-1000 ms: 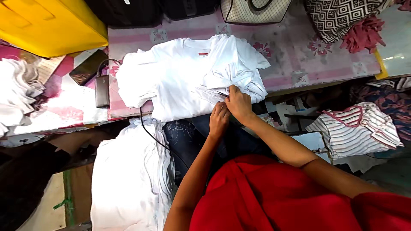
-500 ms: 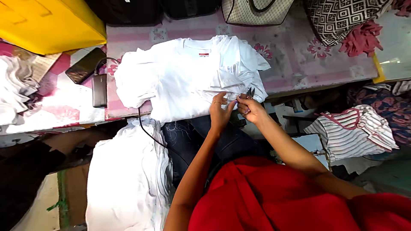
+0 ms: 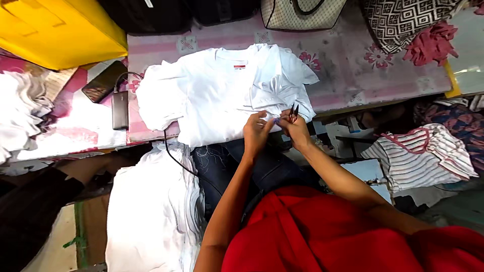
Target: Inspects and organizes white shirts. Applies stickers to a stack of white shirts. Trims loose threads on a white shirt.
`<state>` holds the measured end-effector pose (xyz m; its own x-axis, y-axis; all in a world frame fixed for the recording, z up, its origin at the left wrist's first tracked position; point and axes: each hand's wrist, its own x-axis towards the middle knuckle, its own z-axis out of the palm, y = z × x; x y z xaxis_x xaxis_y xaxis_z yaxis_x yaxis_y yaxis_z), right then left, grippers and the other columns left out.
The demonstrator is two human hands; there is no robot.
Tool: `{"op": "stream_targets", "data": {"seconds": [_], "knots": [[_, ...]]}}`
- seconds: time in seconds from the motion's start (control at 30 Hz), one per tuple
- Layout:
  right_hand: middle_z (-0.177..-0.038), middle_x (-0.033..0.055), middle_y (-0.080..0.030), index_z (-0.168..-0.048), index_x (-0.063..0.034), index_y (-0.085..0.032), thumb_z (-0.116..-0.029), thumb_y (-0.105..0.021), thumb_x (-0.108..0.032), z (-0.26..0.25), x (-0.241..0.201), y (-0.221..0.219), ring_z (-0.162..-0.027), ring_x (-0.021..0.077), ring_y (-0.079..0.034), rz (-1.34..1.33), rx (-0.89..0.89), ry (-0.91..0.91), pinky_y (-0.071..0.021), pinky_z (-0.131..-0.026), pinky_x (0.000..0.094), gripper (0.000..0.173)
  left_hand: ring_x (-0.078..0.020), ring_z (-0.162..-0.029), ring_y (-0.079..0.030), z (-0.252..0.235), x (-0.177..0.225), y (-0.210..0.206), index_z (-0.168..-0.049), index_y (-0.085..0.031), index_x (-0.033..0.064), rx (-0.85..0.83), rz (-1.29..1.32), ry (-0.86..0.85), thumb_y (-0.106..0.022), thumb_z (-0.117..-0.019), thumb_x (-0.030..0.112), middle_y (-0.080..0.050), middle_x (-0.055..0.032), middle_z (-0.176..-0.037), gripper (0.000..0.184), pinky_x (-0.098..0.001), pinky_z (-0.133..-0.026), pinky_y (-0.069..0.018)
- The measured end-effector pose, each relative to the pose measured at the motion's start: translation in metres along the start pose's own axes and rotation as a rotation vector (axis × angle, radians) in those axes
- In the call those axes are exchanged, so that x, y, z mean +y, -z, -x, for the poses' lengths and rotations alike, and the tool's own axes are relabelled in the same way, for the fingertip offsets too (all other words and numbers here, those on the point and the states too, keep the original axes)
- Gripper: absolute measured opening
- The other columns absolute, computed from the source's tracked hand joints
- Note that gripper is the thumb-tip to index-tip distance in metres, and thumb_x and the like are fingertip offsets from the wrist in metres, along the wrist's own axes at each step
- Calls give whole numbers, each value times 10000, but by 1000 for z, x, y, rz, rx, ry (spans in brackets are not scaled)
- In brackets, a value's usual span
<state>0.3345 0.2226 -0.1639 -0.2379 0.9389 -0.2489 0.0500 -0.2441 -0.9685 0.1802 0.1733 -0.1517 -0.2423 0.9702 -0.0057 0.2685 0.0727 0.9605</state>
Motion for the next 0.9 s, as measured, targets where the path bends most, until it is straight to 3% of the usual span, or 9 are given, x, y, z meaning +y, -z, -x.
{"op": "stream_targets", "data": {"seconds": [0.03, 0.13, 0.33, 0.43, 0.5, 0.6, 0.7, 0.8, 0.9], "knots": [[-857, 6, -638, -1192, -46, -607, -951, -683, -33, 0, 1, -1, -556, 26, -470, 33, 6, 24, -412, -490, 193, 254, -208, -785, -680, -4, 2, -3, -1299, -618, -48, -27, -26, -9, -733, -954, 149, -676, -201, -1133, 414, -382, -730, -593], [-891, 29, -636, -1180, -36, -614, -946, -686, -33, 1, 3, 1, -626, 46, -507, 79, 18, 63, -449, -559, 222, 245, -187, -661, -638, -11, 0, -3, -1084, -698, -7, -69, -22, 6, -721, -954, 112, -699, -137, -912, 177, -380, -638, -567], [-862, -1, -623, -1193, -56, -602, -951, -675, -38, -5, 2, 5, -526, 23, -420, -9, -3, -4, -368, -467, 186, 253, -70, -686, -642, 13, -29, 39, -997, -692, 13, -188, 401, 198, -603, -984, 50, -696, -5, -805, 96, -264, -682, -571], [-855, -17, -622, -1192, -59, -593, -956, -662, -29, -4, -2, 4, -505, 1, -398, -13, -31, -9, -349, -451, 168, 247, -138, -750, -675, 29, -19, 65, -990, -729, -36, -209, -135, 237, -682, -970, 98, -720, -93, -856, 143, -344, -757, -576], [-850, -16, -622, -1191, -55, -593, -955, -663, -24, -3, -4, 4, -502, 1, -401, -18, -36, -19, -349, -449, 167, 249, -294, -846, -684, 31, 3, 58, -1010, -743, -48, -110, -353, 145, -715, -948, 102, -710, -197, -989, 165, -497, -815, -558], [-855, 2, -639, -1202, -37, -597, -949, -673, -27, -2, -5, 2, -526, 18, -447, 28, -30, -14, -393, -470, 184, 265, -293, -852, -699, 16, 18, 22, -1147, -720, -48, -2, -355, -110, -724, -930, 84, -708, -216, -1100, 255, -441, -771, -587], [-845, 7, -636, -1186, -40, -611, -950, -672, -29, -1, -8, 4, -549, 30, -465, 33, -29, -34, -400, -482, 194, 244, -364, -1032, -702, -5, -4, -14, -1240, -690, -61, 6, -373, -248, -670, -964, 45, -697, -246, -1161, 296, -494, -923, -569], [-819, -12, -623, -1177, -50, -604, -1037, -562, -113, -3, -14, 14, -533, 13, -434, 60, -75, -41, -378, -487, 185, 159, -345, -921, -710, -13, -25, -20, -986, -760, -61, 86, -393, -371, -659, -955, 11, -714, -209, -946, 128, -475, -861, -582], [-703, -78, -527, -1179, -87, -609, -1131, -255, -417, 1, -34, 27, -483, -7, -369, 84, -164, -133, -326, -452, 158, 486, -317, -910, -712, -3, -23, -12, -959, -769, -45, 91, -357, -291, -660, -960, 24, -719, -193, -940, 129, -460, -859, -581]]}}
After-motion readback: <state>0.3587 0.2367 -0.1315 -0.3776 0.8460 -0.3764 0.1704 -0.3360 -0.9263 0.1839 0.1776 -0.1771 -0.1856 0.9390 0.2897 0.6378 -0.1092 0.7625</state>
